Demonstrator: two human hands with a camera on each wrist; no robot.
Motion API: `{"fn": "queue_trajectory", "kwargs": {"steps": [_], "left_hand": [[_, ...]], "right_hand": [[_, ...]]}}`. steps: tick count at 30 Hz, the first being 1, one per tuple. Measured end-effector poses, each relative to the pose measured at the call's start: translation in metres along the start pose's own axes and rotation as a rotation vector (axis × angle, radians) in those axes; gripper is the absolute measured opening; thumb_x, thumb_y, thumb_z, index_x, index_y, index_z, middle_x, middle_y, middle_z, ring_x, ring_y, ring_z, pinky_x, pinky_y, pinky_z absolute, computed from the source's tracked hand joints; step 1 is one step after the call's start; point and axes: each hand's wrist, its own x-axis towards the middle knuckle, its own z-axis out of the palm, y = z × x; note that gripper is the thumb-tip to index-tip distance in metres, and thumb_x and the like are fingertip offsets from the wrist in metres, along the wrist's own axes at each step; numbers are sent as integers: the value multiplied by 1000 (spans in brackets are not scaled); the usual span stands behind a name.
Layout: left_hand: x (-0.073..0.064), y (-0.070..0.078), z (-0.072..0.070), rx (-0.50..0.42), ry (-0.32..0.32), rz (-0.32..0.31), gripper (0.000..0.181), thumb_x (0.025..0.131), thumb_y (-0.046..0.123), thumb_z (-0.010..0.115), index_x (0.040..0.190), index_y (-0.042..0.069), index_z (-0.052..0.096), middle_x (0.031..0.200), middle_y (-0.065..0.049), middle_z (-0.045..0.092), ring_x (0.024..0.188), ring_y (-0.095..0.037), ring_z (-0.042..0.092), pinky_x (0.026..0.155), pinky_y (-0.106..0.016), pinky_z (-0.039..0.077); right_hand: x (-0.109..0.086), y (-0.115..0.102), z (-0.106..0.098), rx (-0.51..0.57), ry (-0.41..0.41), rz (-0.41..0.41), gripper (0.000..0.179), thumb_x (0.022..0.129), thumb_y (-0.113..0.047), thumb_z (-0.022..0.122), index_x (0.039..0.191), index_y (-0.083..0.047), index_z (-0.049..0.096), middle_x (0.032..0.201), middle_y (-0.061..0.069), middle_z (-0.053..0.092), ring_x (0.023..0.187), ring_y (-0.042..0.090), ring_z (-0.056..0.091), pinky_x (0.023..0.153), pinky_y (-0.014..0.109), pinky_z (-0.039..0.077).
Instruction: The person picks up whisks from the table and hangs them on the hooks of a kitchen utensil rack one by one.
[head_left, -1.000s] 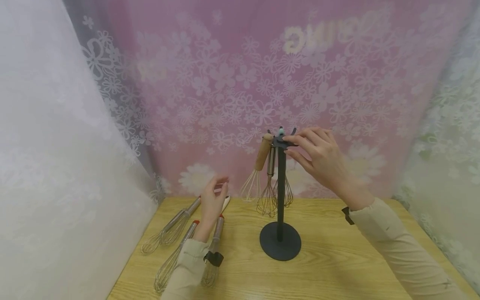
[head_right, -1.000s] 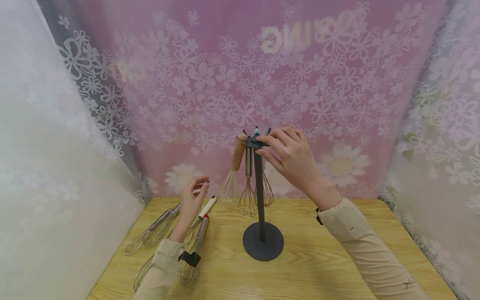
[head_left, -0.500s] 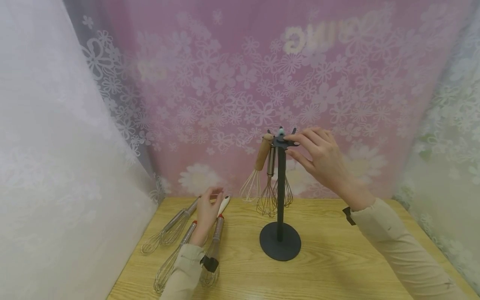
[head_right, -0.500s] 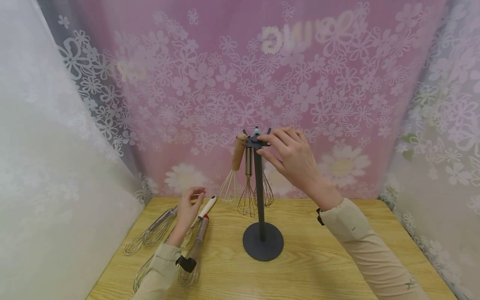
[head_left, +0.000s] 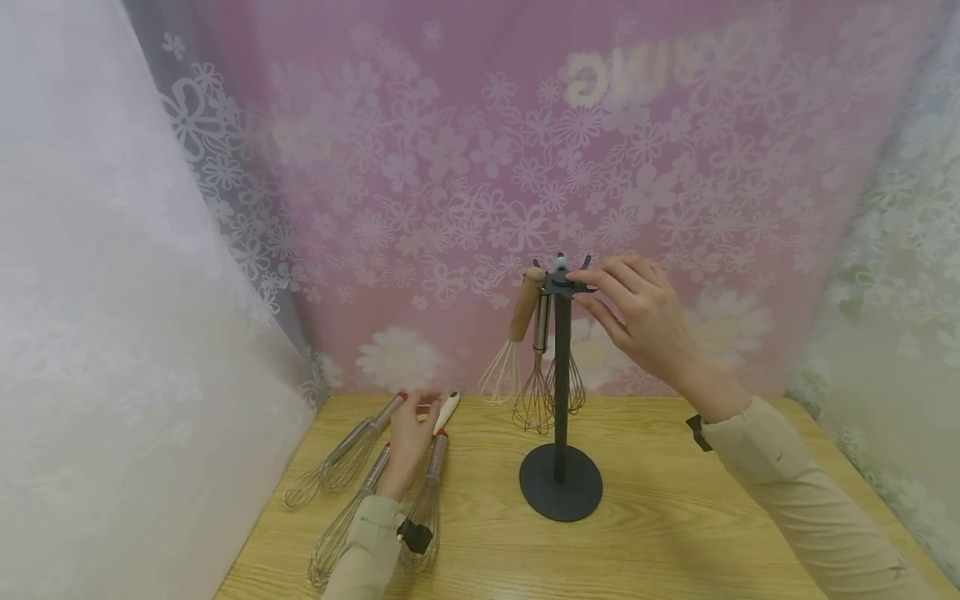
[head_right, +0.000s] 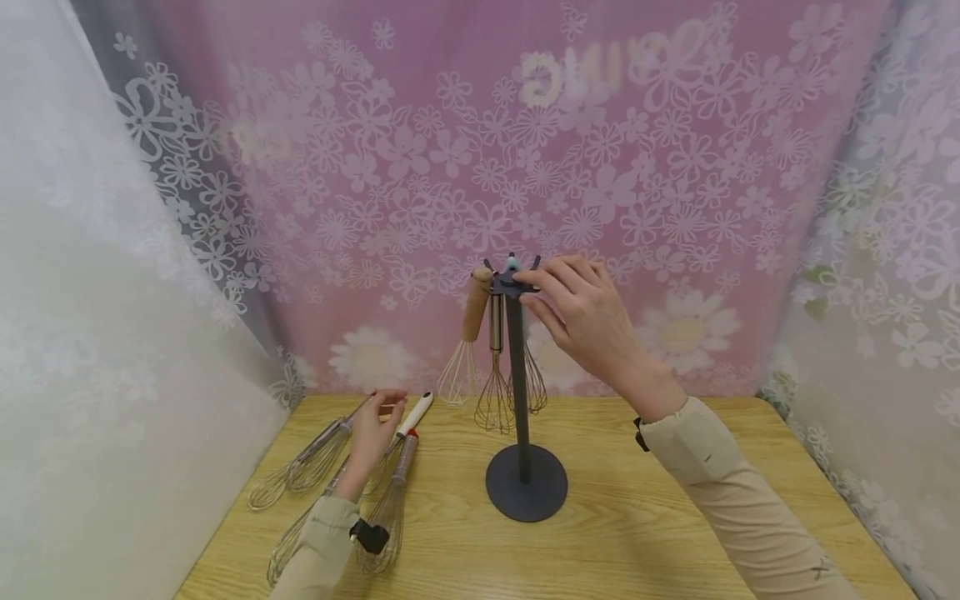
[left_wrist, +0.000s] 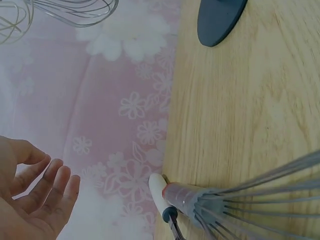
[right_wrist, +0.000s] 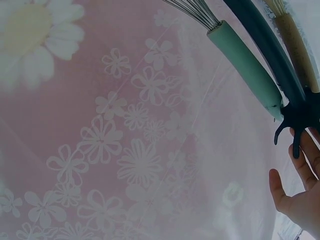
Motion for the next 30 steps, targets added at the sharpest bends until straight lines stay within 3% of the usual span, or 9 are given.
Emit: {"fn": "queue_trajectory", "kwargs": {"steps": [3, 5, 13, 21, 30], "left_hand": [[-1, -5, 0, 18, -9, -33, 16, 98, 4, 65, 112, 0, 70, 106, -17, 71, 94, -35, 70, 73, -45, 62], [-1, -9, 1, 14, -15, -53, 16, 98, 4, 66, 112, 0, 70, 106, -16, 71, 95, -35, 69, 74, -44, 62], [-3, -21, -2, 55, -42, -72, 17, 97, 6, 67, 113, 2, 70, 106, -13, 72, 93, -31, 69, 75, -41, 60], [-7, -30, -5, 112, -156, -115, 22, 98, 7, 67, 118, -1, 68, 109, -13, 71, 94, -30, 69, 77, -42, 60], [-6, -42, -5, 181, -207, -112, 16, 93, 0, 69, 109, -3, 70, 99, -16, 72, 89, -34, 71, 72, -42, 61]], "right_hand": [[0, 0, 0, -1, 11, -1, 36, 86, -5, 77, 122, -5, 71, 98, 15, 67, 99, 37, 56, 87, 51, 46], [0, 0, 1, -3, 17, -4, 37, 85, -3, 79, 121, -5, 71, 97, 14, 67, 97, 36, 56, 86, 51, 46], [0, 0, 2, -18, 30, -11, 36, 85, -3, 79, 120, -5, 72, 96, 14, 66, 94, 36, 56, 85, 50, 46], [1, 0, 3, -34, 18, -10, 34, 87, -5, 78, 120, -6, 71, 96, 14, 65, 95, 36, 56, 85, 49, 46], [1, 1, 2, -39, 14, -8, 33, 87, -5, 78, 119, -5, 72, 95, 15, 66, 95, 37, 56, 83, 49, 46]]}}
